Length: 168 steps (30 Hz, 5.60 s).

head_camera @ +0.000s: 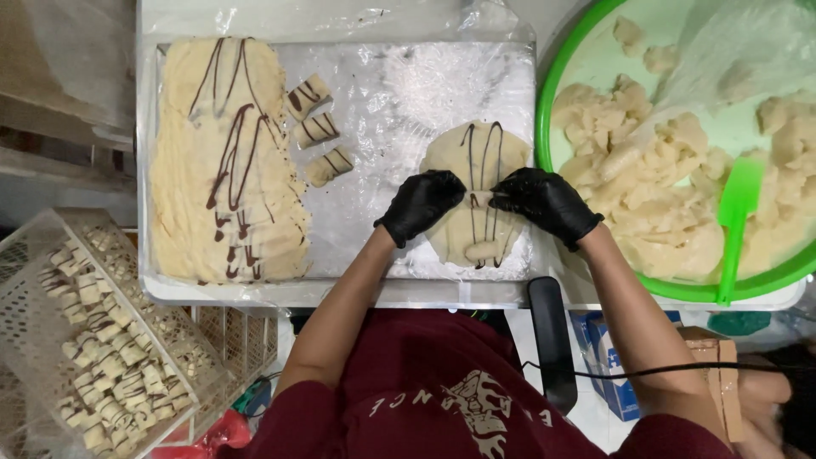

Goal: Rolling strips of decorated dough into small cylindrical pastries

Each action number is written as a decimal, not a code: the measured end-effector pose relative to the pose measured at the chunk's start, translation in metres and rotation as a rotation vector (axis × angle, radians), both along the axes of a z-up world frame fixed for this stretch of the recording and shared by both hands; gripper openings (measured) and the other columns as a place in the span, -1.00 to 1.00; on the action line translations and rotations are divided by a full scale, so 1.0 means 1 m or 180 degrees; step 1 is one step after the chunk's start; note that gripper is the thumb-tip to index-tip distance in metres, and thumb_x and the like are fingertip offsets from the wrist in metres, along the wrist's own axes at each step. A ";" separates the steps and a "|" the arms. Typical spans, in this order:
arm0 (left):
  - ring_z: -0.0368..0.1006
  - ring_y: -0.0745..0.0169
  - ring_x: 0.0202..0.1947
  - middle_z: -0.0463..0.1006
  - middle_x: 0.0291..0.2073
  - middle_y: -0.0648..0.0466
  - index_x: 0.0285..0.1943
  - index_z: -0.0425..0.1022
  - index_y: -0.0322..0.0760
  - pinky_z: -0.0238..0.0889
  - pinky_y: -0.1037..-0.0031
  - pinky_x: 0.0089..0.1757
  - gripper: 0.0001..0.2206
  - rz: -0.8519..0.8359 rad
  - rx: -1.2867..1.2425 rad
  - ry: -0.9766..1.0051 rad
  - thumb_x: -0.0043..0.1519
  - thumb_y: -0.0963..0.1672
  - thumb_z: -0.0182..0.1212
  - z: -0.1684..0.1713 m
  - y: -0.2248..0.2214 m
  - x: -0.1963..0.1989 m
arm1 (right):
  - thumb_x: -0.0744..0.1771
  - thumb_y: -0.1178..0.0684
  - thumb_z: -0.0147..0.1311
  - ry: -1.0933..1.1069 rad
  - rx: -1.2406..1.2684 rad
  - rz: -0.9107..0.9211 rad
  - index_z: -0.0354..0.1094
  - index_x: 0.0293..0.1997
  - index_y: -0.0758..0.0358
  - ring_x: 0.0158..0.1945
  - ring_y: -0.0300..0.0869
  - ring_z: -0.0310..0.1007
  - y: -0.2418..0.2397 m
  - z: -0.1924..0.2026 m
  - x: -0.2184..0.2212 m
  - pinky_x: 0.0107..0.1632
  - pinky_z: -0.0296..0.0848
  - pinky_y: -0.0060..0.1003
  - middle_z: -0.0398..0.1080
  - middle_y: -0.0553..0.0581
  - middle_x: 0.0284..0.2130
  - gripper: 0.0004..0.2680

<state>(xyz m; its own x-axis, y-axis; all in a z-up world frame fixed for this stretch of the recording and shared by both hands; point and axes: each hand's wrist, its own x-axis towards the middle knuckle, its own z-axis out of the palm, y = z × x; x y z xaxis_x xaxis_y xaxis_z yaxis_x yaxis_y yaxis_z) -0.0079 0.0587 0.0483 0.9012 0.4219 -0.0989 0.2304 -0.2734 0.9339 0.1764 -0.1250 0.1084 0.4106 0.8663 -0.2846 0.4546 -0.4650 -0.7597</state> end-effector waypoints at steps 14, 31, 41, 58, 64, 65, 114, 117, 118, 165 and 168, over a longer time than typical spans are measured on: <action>0.20 -0.35 0.38 0.36 0.41 -0.11 0.57 0.18 -0.15 -0.12 -0.06 0.24 -0.38 0.0209 0.2335 0.0693 0.41 0.16 -0.14 0.032 -0.108 -0.026 | 0.27 -0.32 0.31 -0.2159 0.0690 -0.0798 0.53 -0.02 -0.44 0.00 -0.22 0.51 -0.009 -0.029 -0.031 0.00 0.56 -0.18 0.48 -0.39 -0.10 -0.78; -0.23 -0.46 0.55 0.09 0.53 -0.24 0.63 -0.06 -0.31 -0.42 -0.30 0.32 -0.27 0.0289 0.2253 0.0201 0.42 0.18 -0.18 0.018 -0.112 -0.024 | 0.34 -0.48 -0.36 -0.2395 -0.0043 0.0331 -0.33 0.62 0.06 0.61 -0.04 -0.37 -0.044 -0.047 -0.067 0.47 -0.47 0.36 -0.27 0.07 0.58 -0.32; -0.28 -0.46 0.56 0.07 0.56 -0.13 0.65 -0.06 -0.17 -0.46 -0.42 0.29 -0.26 0.0275 0.2421 0.0477 0.37 0.22 -0.18 0.010 -0.117 -0.028 | 0.40 -0.24 -0.38 -0.2594 -0.0150 0.0354 -0.26 0.62 -0.16 0.61 0.00 -0.32 -0.042 -0.014 -0.080 0.46 -0.43 0.40 -0.14 -0.14 0.55 -0.49; -0.25 -0.30 0.59 0.07 0.57 0.01 0.65 -0.04 -0.01 -0.48 -0.35 0.30 -0.33 0.0214 0.2364 0.0811 0.38 0.20 -0.19 0.020 -0.113 -0.023 | 0.39 -0.24 -0.07 -0.1922 -0.0008 -0.0235 0.16 0.26 -0.22 0.38 -0.31 -0.04 -0.047 -0.040 -0.041 0.32 -0.22 -0.02 0.09 -0.26 0.29 -0.71; -0.25 -0.30 0.58 0.06 0.57 0.01 0.64 -0.04 -0.01 -0.49 -0.32 0.30 -0.32 0.0124 0.2260 0.0939 0.39 0.21 -0.21 0.022 -0.110 -0.022 | 0.40 -0.37 0.02 -0.4029 0.0152 -0.0206 0.39 -0.36 -0.02 -0.34 -0.06 0.46 -0.050 -0.042 -0.023 -0.21 0.42 -0.24 0.35 -0.03 -0.50 -0.69; -0.26 -0.31 0.58 0.07 0.57 0.01 0.65 -0.04 -0.02 -0.50 -0.32 0.29 -0.32 0.0099 0.2196 0.0980 0.39 0.21 -0.22 0.024 -0.108 -0.022 | 0.40 -0.30 0.04 -0.3960 0.0236 -0.0150 0.39 -0.37 -0.01 -0.35 -0.02 0.44 -0.046 -0.035 -0.025 -0.21 0.42 -0.22 0.36 -0.01 -0.51 -0.72; 0.48 -0.40 -0.05 0.55 -0.24 -0.08 -0.14 0.54 -0.10 0.45 0.05 -0.14 -0.77 0.0226 0.3117 0.0239 0.27 0.03 0.09 -0.052 0.012 0.092 | 0.27 -0.34 0.14 -0.1439 -0.0050 0.0197 0.48 0.15 -0.35 0.14 0.01 0.46 -0.016 -0.015 -0.067 -0.01 0.52 -0.05 0.40 -0.03 0.20 -0.67; 0.47 -0.39 0.08 0.61 -0.07 -0.17 0.05 0.58 -0.20 0.40 0.02 0.02 -0.68 0.0492 0.3253 0.0049 0.35 0.04 0.13 -0.052 0.018 0.100 | 0.28 -0.32 0.13 -0.1430 -0.0041 0.0135 0.47 0.16 -0.35 0.14 0.01 0.45 -0.019 -0.017 -0.067 0.00 0.51 -0.06 0.40 -0.04 0.21 -0.67; 0.47 -0.26 -0.01 0.54 -0.17 -0.02 -0.01 0.53 -0.11 0.42 0.12 -0.08 -0.71 0.0418 0.3111 0.0026 0.30 0.07 0.15 -0.040 0.019 0.099 | 0.28 -0.31 0.13 -0.1430 -0.0036 0.0121 0.47 0.16 -0.35 0.14 0.01 0.45 -0.020 -0.017 -0.068 0.01 0.50 -0.06 0.40 -0.04 0.21 -0.68; 0.58 0.15 -0.18 0.63 0.01 0.10 0.39 0.43 -0.04 0.45 0.37 -0.10 -0.57 0.0220 0.3240 -0.0557 0.31 -0.02 0.16 0.018 0.017 -0.046 | 0.30 -0.12 0.19 -0.2242 0.0633 0.0584 0.47 -0.19 -0.08 -0.18 -0.07 0.59 0.009 -0.003 -0.077 -0.18 0.56 -0.16 0.56 -0.10 -0.36 -0.89; 0.53 0.11 -0.01 0.62 0.04 0.12 0.36 0.46 -0.05 0.36 0.33 0.03 -0.54 0.0089 0.3499 -0.0360 0.26 0.01 0.21 -0.016 0.014 -0.061 | 0.30 -0.16 0.12 -0.2682 0.0741 0.0868 0.43 -0.22 0.08 -0.23 -0.06 0.53 0.022 -0.040 -0.083 -0.13 0.51 -0.18 0.49 -0.01 -0.41 -0.82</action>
<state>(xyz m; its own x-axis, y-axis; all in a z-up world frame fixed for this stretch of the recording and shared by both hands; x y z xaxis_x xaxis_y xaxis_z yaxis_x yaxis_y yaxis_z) -0.0688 0.0724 0.0322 0.8702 0.2496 0.4247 0.1781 -0.9632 0.2011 0.0938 -0.1028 0.0685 0.1760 0.9616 0.2104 0.9726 -0.1368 -0.1880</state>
